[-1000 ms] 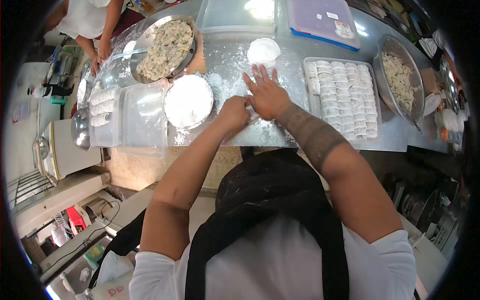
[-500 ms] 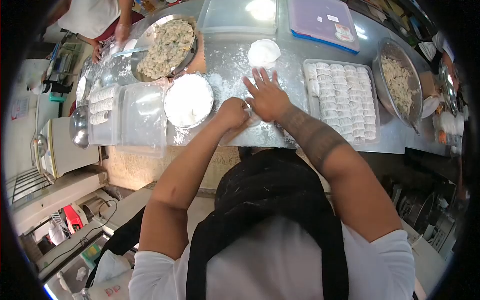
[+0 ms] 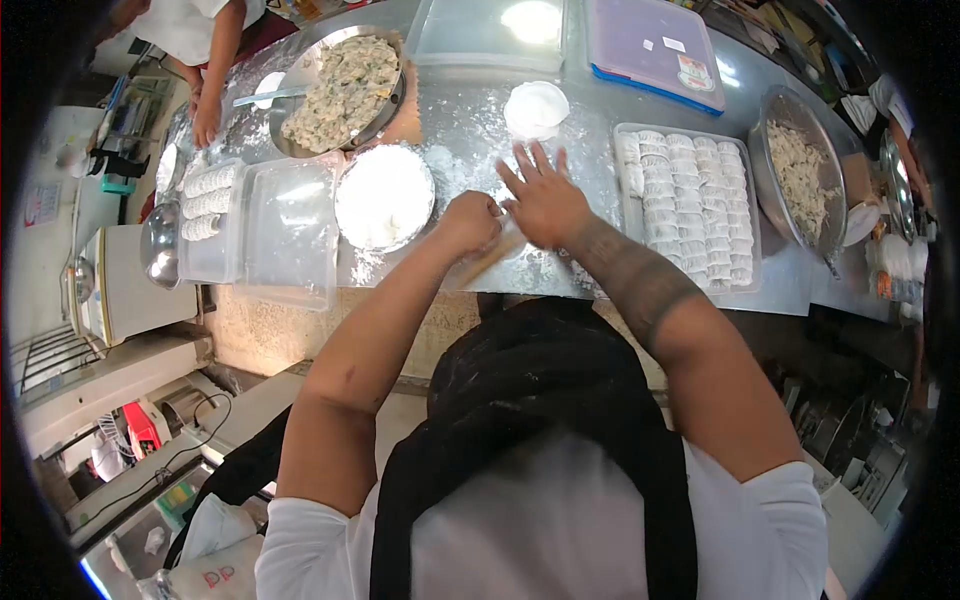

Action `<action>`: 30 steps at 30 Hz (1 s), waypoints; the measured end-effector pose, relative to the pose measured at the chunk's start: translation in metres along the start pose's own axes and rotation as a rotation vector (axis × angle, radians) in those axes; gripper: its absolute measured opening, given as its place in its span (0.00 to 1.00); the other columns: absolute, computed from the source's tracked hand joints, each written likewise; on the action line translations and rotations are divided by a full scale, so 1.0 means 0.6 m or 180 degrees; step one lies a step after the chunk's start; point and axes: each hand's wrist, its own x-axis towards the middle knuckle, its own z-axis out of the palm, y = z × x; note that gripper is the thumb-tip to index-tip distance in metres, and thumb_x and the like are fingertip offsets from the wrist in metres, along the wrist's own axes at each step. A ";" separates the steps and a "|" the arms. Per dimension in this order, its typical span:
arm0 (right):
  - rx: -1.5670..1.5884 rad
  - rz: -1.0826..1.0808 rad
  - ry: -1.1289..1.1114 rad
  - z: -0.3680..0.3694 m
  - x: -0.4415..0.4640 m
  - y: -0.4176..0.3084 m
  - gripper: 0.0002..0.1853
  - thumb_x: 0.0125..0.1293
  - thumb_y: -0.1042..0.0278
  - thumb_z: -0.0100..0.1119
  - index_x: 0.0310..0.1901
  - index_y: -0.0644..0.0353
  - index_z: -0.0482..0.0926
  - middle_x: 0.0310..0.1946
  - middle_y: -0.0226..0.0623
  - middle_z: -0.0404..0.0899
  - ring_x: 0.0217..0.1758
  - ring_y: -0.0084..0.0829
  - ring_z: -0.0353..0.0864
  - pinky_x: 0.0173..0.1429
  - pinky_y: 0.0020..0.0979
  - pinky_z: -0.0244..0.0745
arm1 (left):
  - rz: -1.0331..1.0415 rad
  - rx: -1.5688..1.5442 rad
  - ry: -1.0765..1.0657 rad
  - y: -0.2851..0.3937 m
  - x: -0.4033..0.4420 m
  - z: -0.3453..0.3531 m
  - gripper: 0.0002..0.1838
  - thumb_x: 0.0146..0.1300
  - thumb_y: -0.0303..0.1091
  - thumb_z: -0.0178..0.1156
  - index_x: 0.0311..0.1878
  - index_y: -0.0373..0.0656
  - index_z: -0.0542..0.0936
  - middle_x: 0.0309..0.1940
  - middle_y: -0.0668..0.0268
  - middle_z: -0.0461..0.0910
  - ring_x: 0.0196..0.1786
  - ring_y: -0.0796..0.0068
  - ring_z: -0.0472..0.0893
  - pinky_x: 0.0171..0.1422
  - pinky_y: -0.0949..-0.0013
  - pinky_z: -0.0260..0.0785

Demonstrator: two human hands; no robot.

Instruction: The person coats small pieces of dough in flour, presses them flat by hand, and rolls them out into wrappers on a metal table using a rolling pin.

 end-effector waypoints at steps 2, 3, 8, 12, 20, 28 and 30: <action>0.0200 -0.0095 0.0242 0.015 0.051 0.011 0.35 0.85 0.49 0.47 0.86 0.56 0.57 0.87 0.59 0.51 0.91 0.62 0.45 0.89 0.71 0.39 | 0.0248 0.0265 0.0277 -0.003 0.006 0.007 0.17 0.61 0.22 0.65 0.53 0.33 0.89 0.35 0.56 0.88 0.34 0.71 0.85 0.39 0.64 0.78; 0.0287 -0.0087 0.0301 0.013 0.045 0.010 0.36 0.85 0.50 0.48 0.86 0.56 0.56 0.87 0.59 0.51 0.91 0.62 0.45 0.89 0.71 0.38 | 0.0381 0.0408 0.0423 -0.005 0.008 0.006 0.17 0.61 0.22 0.65 0.53 0.33 0.89 0.34 0.56 0.88 0.34 0.71 0.85 0.38 0.64 0.78; 0.0242 0.0118 -0.0163 -0.021 -0.123 0.002 0.37 0.83 0.51 0.51 0.86 0.56 0.56 0.87 0.59 0.51 0.91 0.61 0.46 0.88 0.73 0.37 | -0.0311 -0.1494 0.0040 -0.033 0.005 0.010 0.17 0.60 0.24 0.65 0.53 0.35 0.89 0.34 0.58 0.87 0.34 0.72 0.84 0.39 0.63 0.77; 0.0192 0.0029 -0.0446 -0.030 -0.128 0.005 0.37 0.84 0.50 0.48 0.87 0.56 0.55 0.88 0.58 0.50 0.92 0.60 0.44 0.88 0.73 0.36 | -0.0339 -0.0815 -0.0321 -0.044 0.005 0.011 0.18 0.58 0.25 0.66 0.53 0.36 0.89 0.35 0.54 0.89 0.37 0.63 0.87 0.44 0.58 0.79; 0.0200 -0.0074 0.0477 0.010 0.007 0.006 0.38 0.84 0.48 0.47 0.87 0.55 0.54 0.88 0.58 0.49 0.92 0.59 0.42 0.90 0.67 0.37 | 0.0354 -0.0289 0.0509 -0.012 -0.011 0.005 0.20 0.58 0.24 0.67 0.55 0.32 0.87 0.44 0.48 0.90 0.45 0.52 0.90 0.55 0.58 0.81; 0.0220 0.0127 -0.0288 -0.028 -0.091 -0.008 0.38 0.83 0.49 0.51 0.87 0.55 0.56 0.87 0.59 0.51 0.92 0.60 0.44 0.89 0.69 0.36 | -0.0148 -0.0540 0.0103 -0.040 -0.026 0.010 0.19 0.61 0.25 0.65 0.56 0.31 0.87 0.42 0.48 0.90 0.44 0.56 0.90 0.54 0.57 0.80; 0.0122 0.0064 0.0114 0.002 0.003 -0.007 0.38 0.83 0.50 0.51 0.87 0.54 0.55 0.87 0.59 0.51 0.92 0.60 0.43 0.90 0.69 0.35 | 0.0173 0.0246 0.0341 -0.030 -0.024 0.010 0.18 0.59 0.27 0.67 0.53 0.32 0.88 0.41 0.45 0.89 0.44 0.50 0.90 0.55 0.54 0.80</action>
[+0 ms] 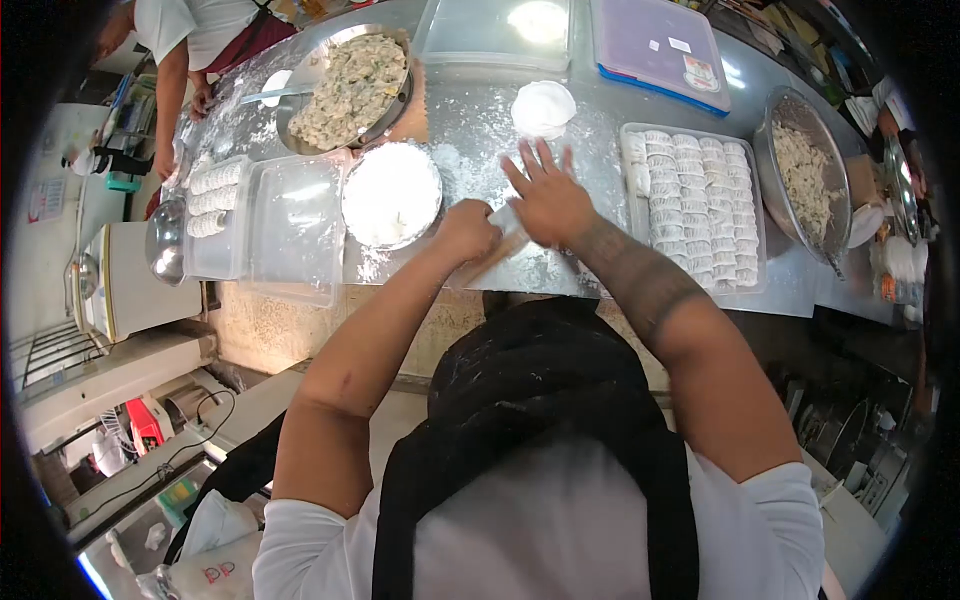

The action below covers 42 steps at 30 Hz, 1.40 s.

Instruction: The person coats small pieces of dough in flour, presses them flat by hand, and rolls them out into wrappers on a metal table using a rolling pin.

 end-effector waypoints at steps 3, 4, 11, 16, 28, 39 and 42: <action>0.0198 0.0049 0.0183 0.007 0.053 0.002 0.38 0.83 0.50 0.51 0.87 0.55 0.55 0.88 0.59 0.50 0.92 0.60 0.43 0.90 0.68 0.34 | 0.0232 0.0024 0.0630 0.010 0.007 0.009 0.15 0.58 0.28 0.68 0.49 0.33 0.88 0.39 0.46 0.89 0.44 0.52 0.90 0.54 0.54 0.80; 0.0274 0.0033 0.0227 0.003 0.044 0.003 0.38 0.83 0.50 0.51 0.87 0.55 0.55 0.87 0.59 0.50 0.92 0.61 0.43 0.90 0.69 0.34 | 0.0067 -0.0204 0.0490 0.014 0.009 0.001 0.15 0.58 0.27 0.68 0.49 0.33 0.88 0.39 0.47 0.89 0.43 0.54 0.90 0.53 0.56 0.80; 0.0354 -0.0020 -0.0390 -0.024 -0.169 0.010 0.37 0.83 0.47 0.51 0.85 0.57 0.59 0.85 0.61 0.54 0.90 0.65 0.46 0.86 0.78 0.34 | -0.0854 -0.1523 -0.0276 -0.030 0.017 0.018 0.19 0.57 0.27 0.69 0.53 0.37 0.89 0.42 0.47 0.90 0.44 0.54 0.90 0.51 0.55 0.81; -0.0100 0.0043 -0.0008 0.011 -0.007 -0.003 0.36 0.84 0.47 0.46 0.86 0.55 0.58 0.87 0.59 0.52 0.91 0.62 0.44 0.88 0.74 0.34 | -0.0298 -0.0126 0.0052 0.014 -0.011 -0.009 0.17 0.58 0.28 0.69 0.51 0.35 0.90 0.35 0.47 0.89 0.38 0.56 0.89 0.48 0.57 0.80; 0.0496 0.0311 0.0001 0.007 -0.218 0.000 0.43 0.78 0.42 0.58 0.84 0.59 0.59 0.85 0.59 0.57 0.90 0.63 0.47 0.85 0.80 0.34 | -0.0027 -0.1549 0.0131 0.087 -0.006 -0.061 0.16 0.64 0.23 0.68 0.54 0.30 0.87 0.43 0.56 0.90 0.44 0.67 0.88 0.52 0.64 0.80; 0.0552 0.0455 0.0164 0.040 -0.238 0.004 0.42 0.76 0.41 0.60 0.83 0.57 0.64 0.84 0.56 0.60 0.91 0.59 0.47 0.86 0.77 0.31 | -0.0197 -0.3148 0.0776 0.152 0.316 -0.095 0.23 0.67 0.22 0.66 0.65 0.28 0.79 0.50 0.55 0.88 0.49 0.61 0.89 0.53 0.60 0.82; 0.0500 0.0488 0.0119 0.036 -0.233 0.003 0.42 0.76 0.41 0.60 0.83 0.56 0.64 0.84 0.54 0.61 0.91 0.57 0.47 0.87 0.75 0.30 | 0.0127 -0.1633 0.1667 0.078 0.313 -0.038 0.23 0.62 0.25 0.68 0.61 0.32 0.84 0.44 0.57 0.89 0.45 0.62 0.89 0.53 0.63 0.80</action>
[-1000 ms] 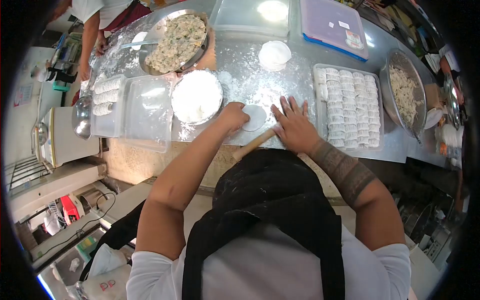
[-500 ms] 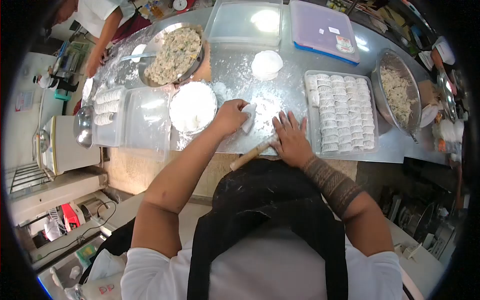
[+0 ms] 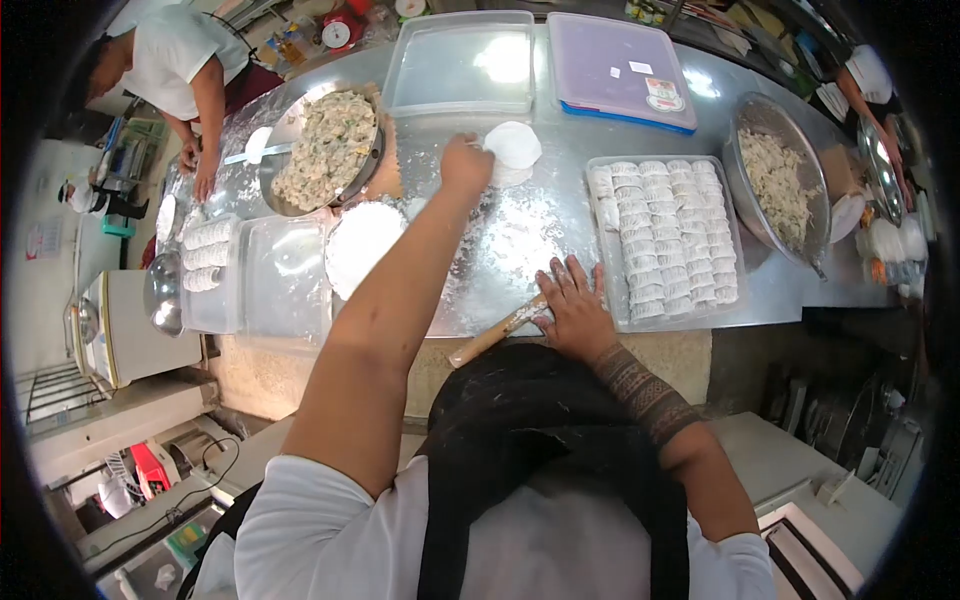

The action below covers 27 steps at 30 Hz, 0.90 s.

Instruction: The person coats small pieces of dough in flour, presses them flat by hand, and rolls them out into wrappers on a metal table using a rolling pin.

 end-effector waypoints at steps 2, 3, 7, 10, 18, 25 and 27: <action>-0.0014 0.0090 -0.0070 -0.008 0.000 -0.008 0.41 0.75 0.41 0.61 0.82 0.55 0.65 0.84 0.53 0.61 0.91 0.55 0.47 0.88 0.74 0.30 | 0.0589 0.0347 0.0112 0.040 -0.084 -0.043 0.20 0.61 0.26 0.69 0.58 0.35 0.87 0.43 0.57 0.90 0.45 0.63 0.89 0.53 0.63 0.79; -0.0038 0.0103 -0.0057 -0.007 0.001 -0.010 0.41 0.75 0.41 0.61 0.82 0.55 0.65 0.84 0.53 0.61 0.91 0.55 0.47 0.88 0.73 0.29 | 0.0467 0.0189 -0.0079 0.071 -0.117 -0.084 0.17 0.63 0.28 0.68 0.55 0.38 0.89 0.44 0.58 0.91 0.45 0.65 0.90 0.55 0.64 0.80; -0.0089 0.0165 -0.0074 -0.011 0.002 -0.015 0.41 0.75 0.42 0.62 0.82 0.55 0.65 0.84 0.52 0.61 0.92 0.54 0.48 0.89 0.72 0.29 | 0.0784 0.0953 -0.0300 0.064 -0.125 -0.272 0.14 0.65 0.29 0.67 0.53 0.38 0.89 0.45 0.57 0.92 0.46 0.64 0.90 0.55 0.63 0.80; -0.0088 0.0185 -0.0025 -0.013 0.005 -0.020 0.41 0.74 0.44 0.64 0.81 0.55 0.67 0.83 0.53 0.63 0.91 0.54 0.49 0.89 0.71 0.29 | 0.0721 0.2183 -0.0435 0.073 -0.132 -0.408 0.15 0.65 0.33 0.72 0.52 0.38 0.89 0.46 0.52 0.91 0.49 0.56 0.91 0.57 0.58 0.81; -0.0218 0.0149 0.0297 -0.004 0.002 -0.025 0.37 0.73 0.47 0.64 0.78 0.56 0.70 0.79 0.53 0.68 0.87 0.59 0.55 0.89 0.68 0.33 | 0.1056 0.2732 -0.2009 0.003 -0.245 -0.424 0.24 0.55 0.28 0.76 0.57 0.43 0.85 0.58 0.54 0.84 0.62 0.50 0.84 0.67 0.54 0.77; -0.0233 0.0299 0.0567 0.005 0.001 -0.029 0.37 0.73 0.49 0.65 0.77 0.57 0.70 0.77 0.55 0.70 0.86 0.59 0.58 0.87 0.67 0.44 | 0.1378 0.2636 -0.0312 -0.074 -0.200 -0.395 0.20 0.59 0.23 0.67 0.56 0.43 0.83 0.57 0.47 0.82 0.56 0.43 0.86 0.60 0.47 0.80; -0.0257 0.0295 0.0639 0.010 -0.001 -0.031 0.36 0.73 0.49 0.65 0.77 0.57 0.71 0.77 0.55 0.70 0.86 0.59 0.58 0.87 0.67 0.45 | 0.1302 0.2687 -0.0742 -0.065 -0.209 -0.399 0.19 0.63 0.25 0.63 0.58 0.41 0.81 0.56 0.43 0.83 0.55 0.41 0.86 0.60 0.46 0.81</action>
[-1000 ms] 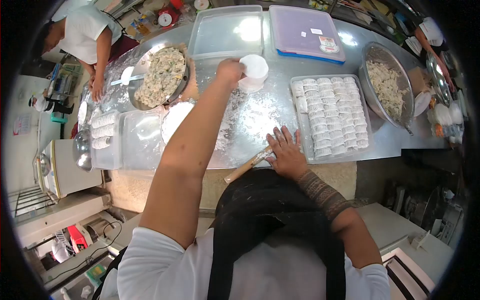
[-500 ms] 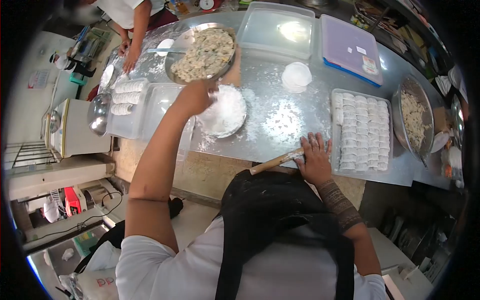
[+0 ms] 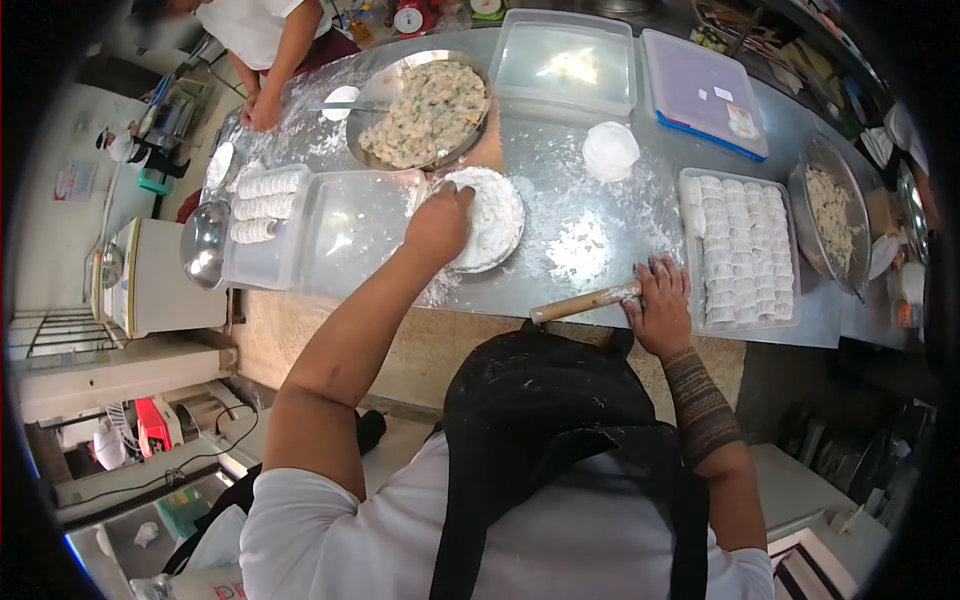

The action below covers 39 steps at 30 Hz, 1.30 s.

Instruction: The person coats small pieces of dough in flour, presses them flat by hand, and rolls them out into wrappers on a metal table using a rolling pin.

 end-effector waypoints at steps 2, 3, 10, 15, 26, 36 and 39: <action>-0.0031 0.0014 0.0058 0.002 -0.001 0.001 0.35 0.74 0.49 0.64 0.77 0.56 0.71 0.77 0.55 0.70 0.86 0.59 0.59 0.87 0.66 0.47 | 0.0024 -0.0104 -0.0222 0.018 -0.007 -0.017 0.18 0.65 0.26 0.62 0.59 0.40 0.80 0.54 0.43 0.83 0.54 0.41 0.87 0.60 0.46 0.81; -0.0043 0.0023 0.0075 0.002 -0.001 0.001 0.35 0.74 0.49 0.64 0.77 0.56 0.71 0.77 0.55 0.70 0.85 0.59 0.59 0.87 0.66 0.47 | -0.0013 -0.0188 -0.0244 0.027 -0.011 -0.026 0.18 0.64 0.27 0.63 0.58 0.40 0.81 0.54 0.44 0.84 0.54 0.42 0.87 0.60 0.46 0.80; 0.0013 0.0160 0.0071 -0.001 -0.002 -0.005 0.32 0.74 0.51 0.64 0.75 0.56 0.74 0.77 0.53 0.70 0.84 0.58 0.61 0.88 0.60 0.49 | 0.0463 -0.0044 -0.0510 -0.019 -0.017 0.000 0.17 0.62 0.34 0.74 0.53 0.42 0.83 0.47 0.50 0.86 0.55 0.45 0.86 0.64 0.50 0.78; -0.0018 0.0096 0.0114 0.001 -0.003 -0.004 0.33 0.73 0.51 0.65 0.76 0.56 0.73 0.76 0.56 0.70 0.83 0.59 0.62 0.86 0.62 0.52 | 0.0115 0.0211 -0.0646 0.007 -0.007 -0.010 0.19 0.58 0.33 0.74 0.52 0.41 0.86 0.49 0.49 0.85 0.59 0.47 0.86 0.65 0.51 0.78; 0.0124 -0.0049 0.0163 0.002 0.000 0.007 0.33 0.71 0.52 0.67 0.74 0.57 0.75 0.74 0.58 0.72 0.81 0.61 0.64 0.84 0.62 0.55 | 0.0048 -0.0210 -0.0526 -0.031 -0.014 -0.008 0.20 0.58 0.30 0.72 0.56 0.44 0.88 0.56 0.50 0.86 0.62 0.49 0.85 0.68 0.53 0.77; 0.0262 -0.0115 0.0085 -0.001 0.003 0.016 0.31 0.71 0.54 0.66 0.72 0.57 0.75 0.73 0.58 0.73 0.81 0.60 0.64 0.83 0.63 0.55 | -0.0432 -0.0389 0.0209 0.005 -0.015 -0.009 0.21 0.58 0.31 0.74 0.56 0.43 0.87 0.50 0.50 0.89 0.58 0.44 0.86 0.67 0.51 0.78; 0.0327 -0.0125 0.0081 -0.005 0.003 0.016 0.31 0.71 0.54 0.65 0.72 0.57 0.75 0.74 0.58 0.72 0.81 0.60 0.64 0.83 0.63 0.54 | -0.0295 -0.0164 0.0117 0.005 -0.029 -0.013 0.23 0.58 0.33 0.76 0.58 0.43 0.87 0.53 0.52 0.89 0.60 0.47 0.86 0.68 0.52 0.78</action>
